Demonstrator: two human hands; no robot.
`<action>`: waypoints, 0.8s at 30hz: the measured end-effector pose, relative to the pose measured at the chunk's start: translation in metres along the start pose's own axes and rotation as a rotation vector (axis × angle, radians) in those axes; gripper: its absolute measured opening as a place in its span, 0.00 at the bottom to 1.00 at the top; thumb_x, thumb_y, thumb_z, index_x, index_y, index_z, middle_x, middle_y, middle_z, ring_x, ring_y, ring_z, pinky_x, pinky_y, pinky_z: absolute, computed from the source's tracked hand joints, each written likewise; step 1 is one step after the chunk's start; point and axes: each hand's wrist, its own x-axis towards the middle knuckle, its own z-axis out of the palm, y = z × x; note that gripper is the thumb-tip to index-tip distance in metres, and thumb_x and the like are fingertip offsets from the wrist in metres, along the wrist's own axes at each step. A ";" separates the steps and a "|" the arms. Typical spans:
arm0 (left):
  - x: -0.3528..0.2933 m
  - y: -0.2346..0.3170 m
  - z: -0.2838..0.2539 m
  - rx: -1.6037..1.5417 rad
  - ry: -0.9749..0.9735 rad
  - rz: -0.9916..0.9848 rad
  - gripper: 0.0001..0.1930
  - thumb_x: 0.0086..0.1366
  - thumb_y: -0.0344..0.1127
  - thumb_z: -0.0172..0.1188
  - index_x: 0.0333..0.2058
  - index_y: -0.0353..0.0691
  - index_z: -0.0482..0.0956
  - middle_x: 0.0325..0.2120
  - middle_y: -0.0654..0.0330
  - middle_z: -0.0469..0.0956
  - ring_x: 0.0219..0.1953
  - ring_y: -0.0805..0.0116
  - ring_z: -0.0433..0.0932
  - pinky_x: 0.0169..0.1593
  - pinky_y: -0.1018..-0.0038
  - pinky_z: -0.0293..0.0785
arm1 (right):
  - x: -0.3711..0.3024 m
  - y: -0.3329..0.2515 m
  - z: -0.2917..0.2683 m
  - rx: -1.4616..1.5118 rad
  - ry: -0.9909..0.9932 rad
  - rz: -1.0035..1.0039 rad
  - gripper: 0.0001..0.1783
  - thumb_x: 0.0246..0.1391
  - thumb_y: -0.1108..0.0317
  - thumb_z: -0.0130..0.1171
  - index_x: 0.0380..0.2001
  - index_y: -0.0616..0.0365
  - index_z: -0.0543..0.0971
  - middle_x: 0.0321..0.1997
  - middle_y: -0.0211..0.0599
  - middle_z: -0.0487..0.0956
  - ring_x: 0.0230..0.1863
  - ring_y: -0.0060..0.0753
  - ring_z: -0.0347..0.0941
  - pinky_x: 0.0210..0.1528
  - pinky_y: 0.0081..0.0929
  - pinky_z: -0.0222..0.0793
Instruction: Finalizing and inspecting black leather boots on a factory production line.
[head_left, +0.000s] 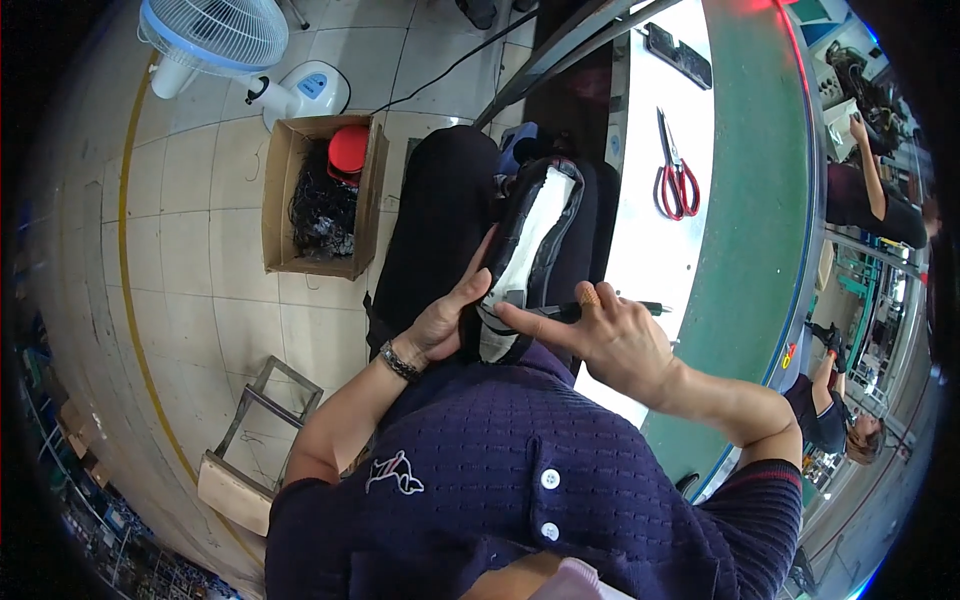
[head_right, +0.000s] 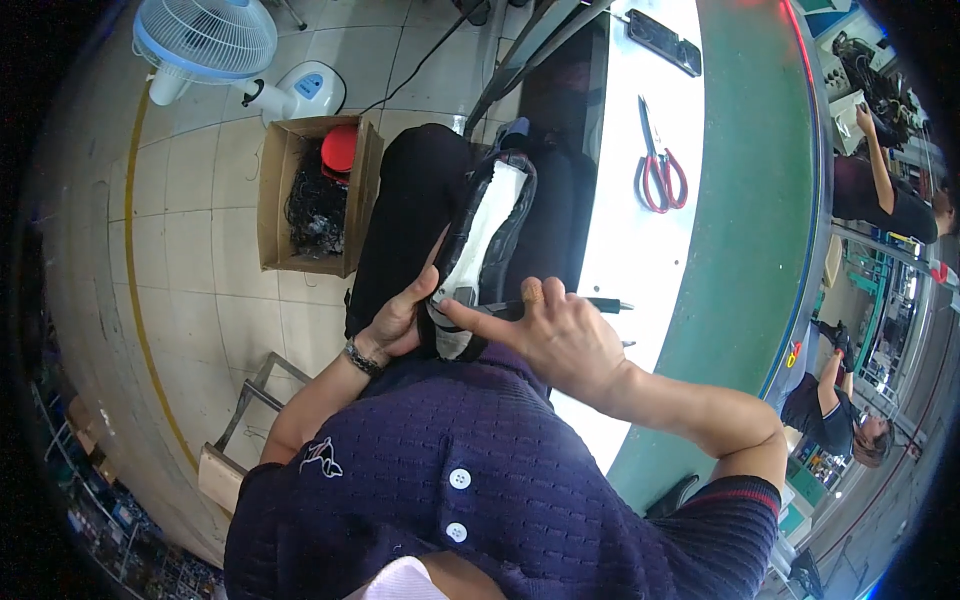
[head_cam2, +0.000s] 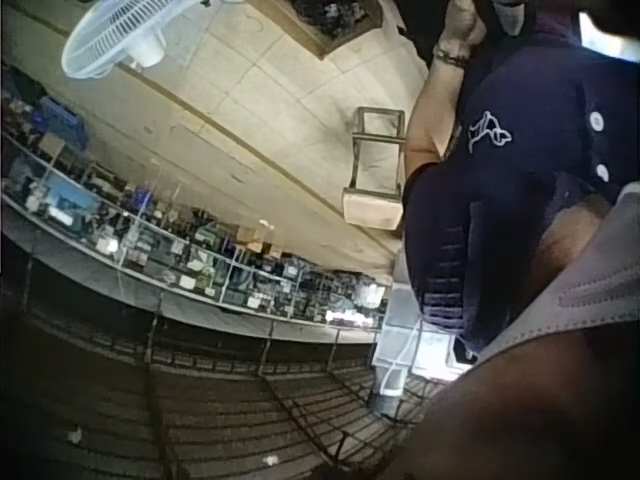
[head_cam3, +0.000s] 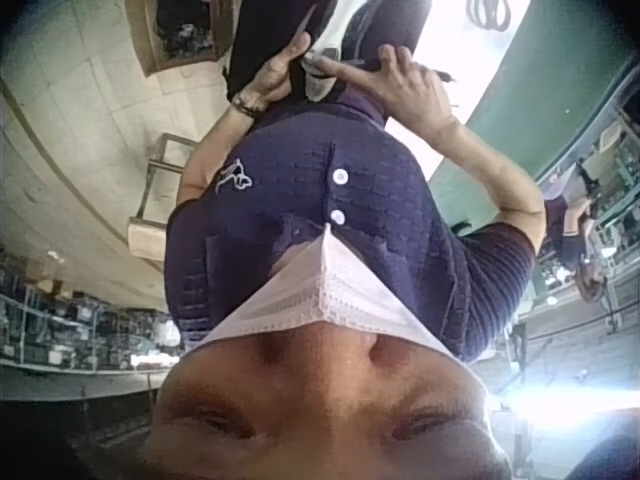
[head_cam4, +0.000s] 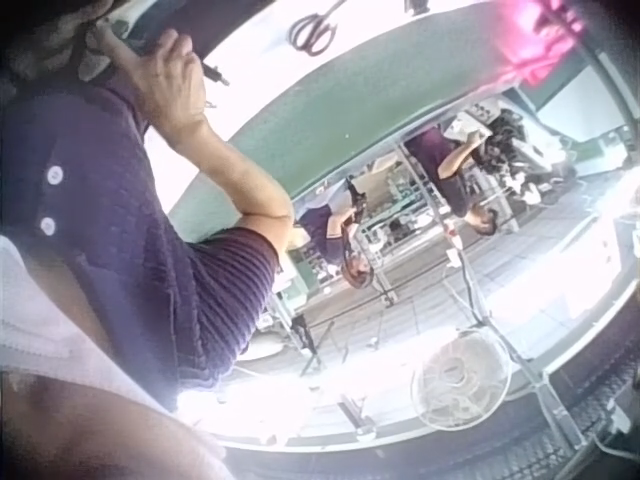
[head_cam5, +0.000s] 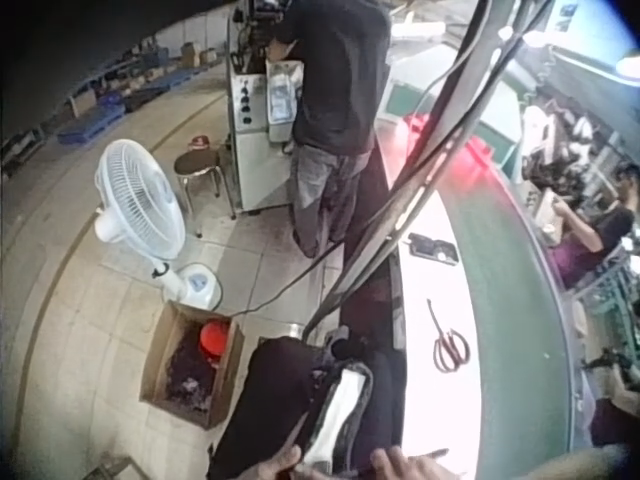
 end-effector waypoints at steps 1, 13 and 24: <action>0.000 0.001 0.004 0.034 0.021 0.023 0.39 0.70 0.53 0.49 0.70 0.55 0.37 0.69 0.58 0.49 0.69 0.64 0.52 0.69 0.66 0.50 | 0.003 0.006 0.003 0.070 0.023 -0.018 0.48 0.55 0.78 0.49 0.65 0.03 0.49 0.42 0.50 0.67 0.39 0.37 0.74 0.28 0.26 0.81; 0.001 -0.008 0.002 0.305 0.111 0.137 0.40 0.68 0.43 0.52 0.70 0.48 0.38 0.66 0.55 0.55 0.65 0.65 0.59 0.67 0.68 0.53 | 0.005 0.030 -0.045 0.262 -0.216 -0.117 0.41 0.62 0.73 0.47 0.69 0.18 0.47 0.32 0.46 0.79 0.22 0.31 0.78 0.16 0.25 0.74; -0.002 -0.005 -0.017 0.186 0.150 -0.138 0.52 0.58 0.31 0.65 0.71 0.54 0.36 0.54 0.57 0.69 0.55 0.68 0.70 0.58 0.69 0.67 | 0.016 0.015 -0.019 0.195 0.106 -0.103 0.39 0.62 0.61 0.52 0.71 0.32 0.47 0.19 0.35 0.75 0.12 0.24 0.72 0.09 0.25 0.65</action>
